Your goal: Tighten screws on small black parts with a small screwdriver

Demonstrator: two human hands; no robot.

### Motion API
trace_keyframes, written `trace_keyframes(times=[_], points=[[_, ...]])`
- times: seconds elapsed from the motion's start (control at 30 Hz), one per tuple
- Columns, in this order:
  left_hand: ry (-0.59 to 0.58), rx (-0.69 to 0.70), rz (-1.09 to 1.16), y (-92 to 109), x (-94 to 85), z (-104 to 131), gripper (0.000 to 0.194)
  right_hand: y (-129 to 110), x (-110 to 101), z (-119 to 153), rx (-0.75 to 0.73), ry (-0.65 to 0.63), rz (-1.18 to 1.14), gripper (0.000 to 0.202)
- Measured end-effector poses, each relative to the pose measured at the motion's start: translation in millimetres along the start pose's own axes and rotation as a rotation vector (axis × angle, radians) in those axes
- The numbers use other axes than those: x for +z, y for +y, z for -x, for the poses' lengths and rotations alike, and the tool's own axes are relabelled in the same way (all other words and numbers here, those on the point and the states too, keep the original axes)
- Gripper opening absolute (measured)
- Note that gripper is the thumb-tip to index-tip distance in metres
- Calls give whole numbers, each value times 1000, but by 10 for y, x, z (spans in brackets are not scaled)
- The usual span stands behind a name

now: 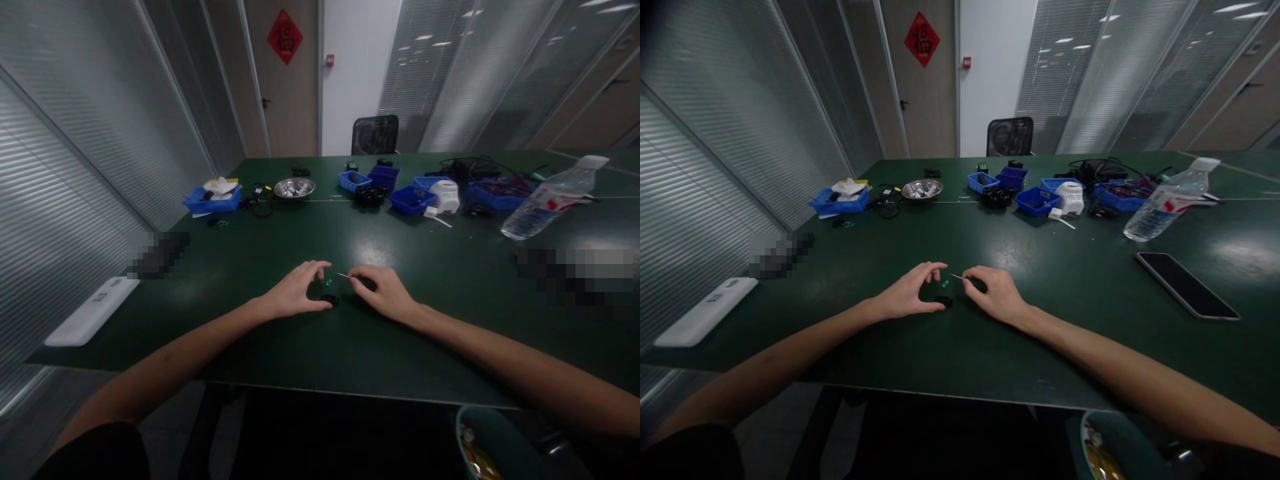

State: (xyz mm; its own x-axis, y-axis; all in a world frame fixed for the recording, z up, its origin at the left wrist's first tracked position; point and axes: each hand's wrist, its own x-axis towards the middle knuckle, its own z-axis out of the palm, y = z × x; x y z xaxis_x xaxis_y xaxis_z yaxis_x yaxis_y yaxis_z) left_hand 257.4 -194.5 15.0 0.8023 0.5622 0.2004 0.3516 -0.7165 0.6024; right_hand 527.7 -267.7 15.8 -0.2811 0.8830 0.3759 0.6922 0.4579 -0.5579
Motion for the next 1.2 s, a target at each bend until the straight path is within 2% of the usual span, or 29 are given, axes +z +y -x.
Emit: trace_keyframes(times=[0.23, 0.4, 0.53, 0.63, 0.73, 0.83, 0.93, 1.07, 1.2], points=[[-32, 166, -169, 26, -11, -5, 28, 13, 2, -2, 0, -6, 3, 25], [-38, 228, -213, 87, -25, -2, 21, 33, 10, -5, -10, -8, 14, 25], [70, 165, -235, 5, -124, -33, 23, 39, 5, 0, -15, -15, 22, 26], [221, 31, -316, -298, -337, -57, 25, 40, 2, 7, -14, -18, 26, 27], [392, -171, -457, -806, -675, -9, 27, 34, -2, 14, -18, -24, 26, 26], [523, -424, -596, -1366, -1066, 178, 33, 23, -10, 19, -23, -38, 23, 27], [562, -723, -682, -1809, -1394, 472, 38, 12, -19, 20, -23, -55, 26, 28], [604, -995, -645, -2116, -1598, 783, 43, 13, -21, 19, -16, -68, 27, 29], [611, -1036, -616, -2186, -1601, 831, 43, 22, -16, 20, -14, -67, 26, 29]])
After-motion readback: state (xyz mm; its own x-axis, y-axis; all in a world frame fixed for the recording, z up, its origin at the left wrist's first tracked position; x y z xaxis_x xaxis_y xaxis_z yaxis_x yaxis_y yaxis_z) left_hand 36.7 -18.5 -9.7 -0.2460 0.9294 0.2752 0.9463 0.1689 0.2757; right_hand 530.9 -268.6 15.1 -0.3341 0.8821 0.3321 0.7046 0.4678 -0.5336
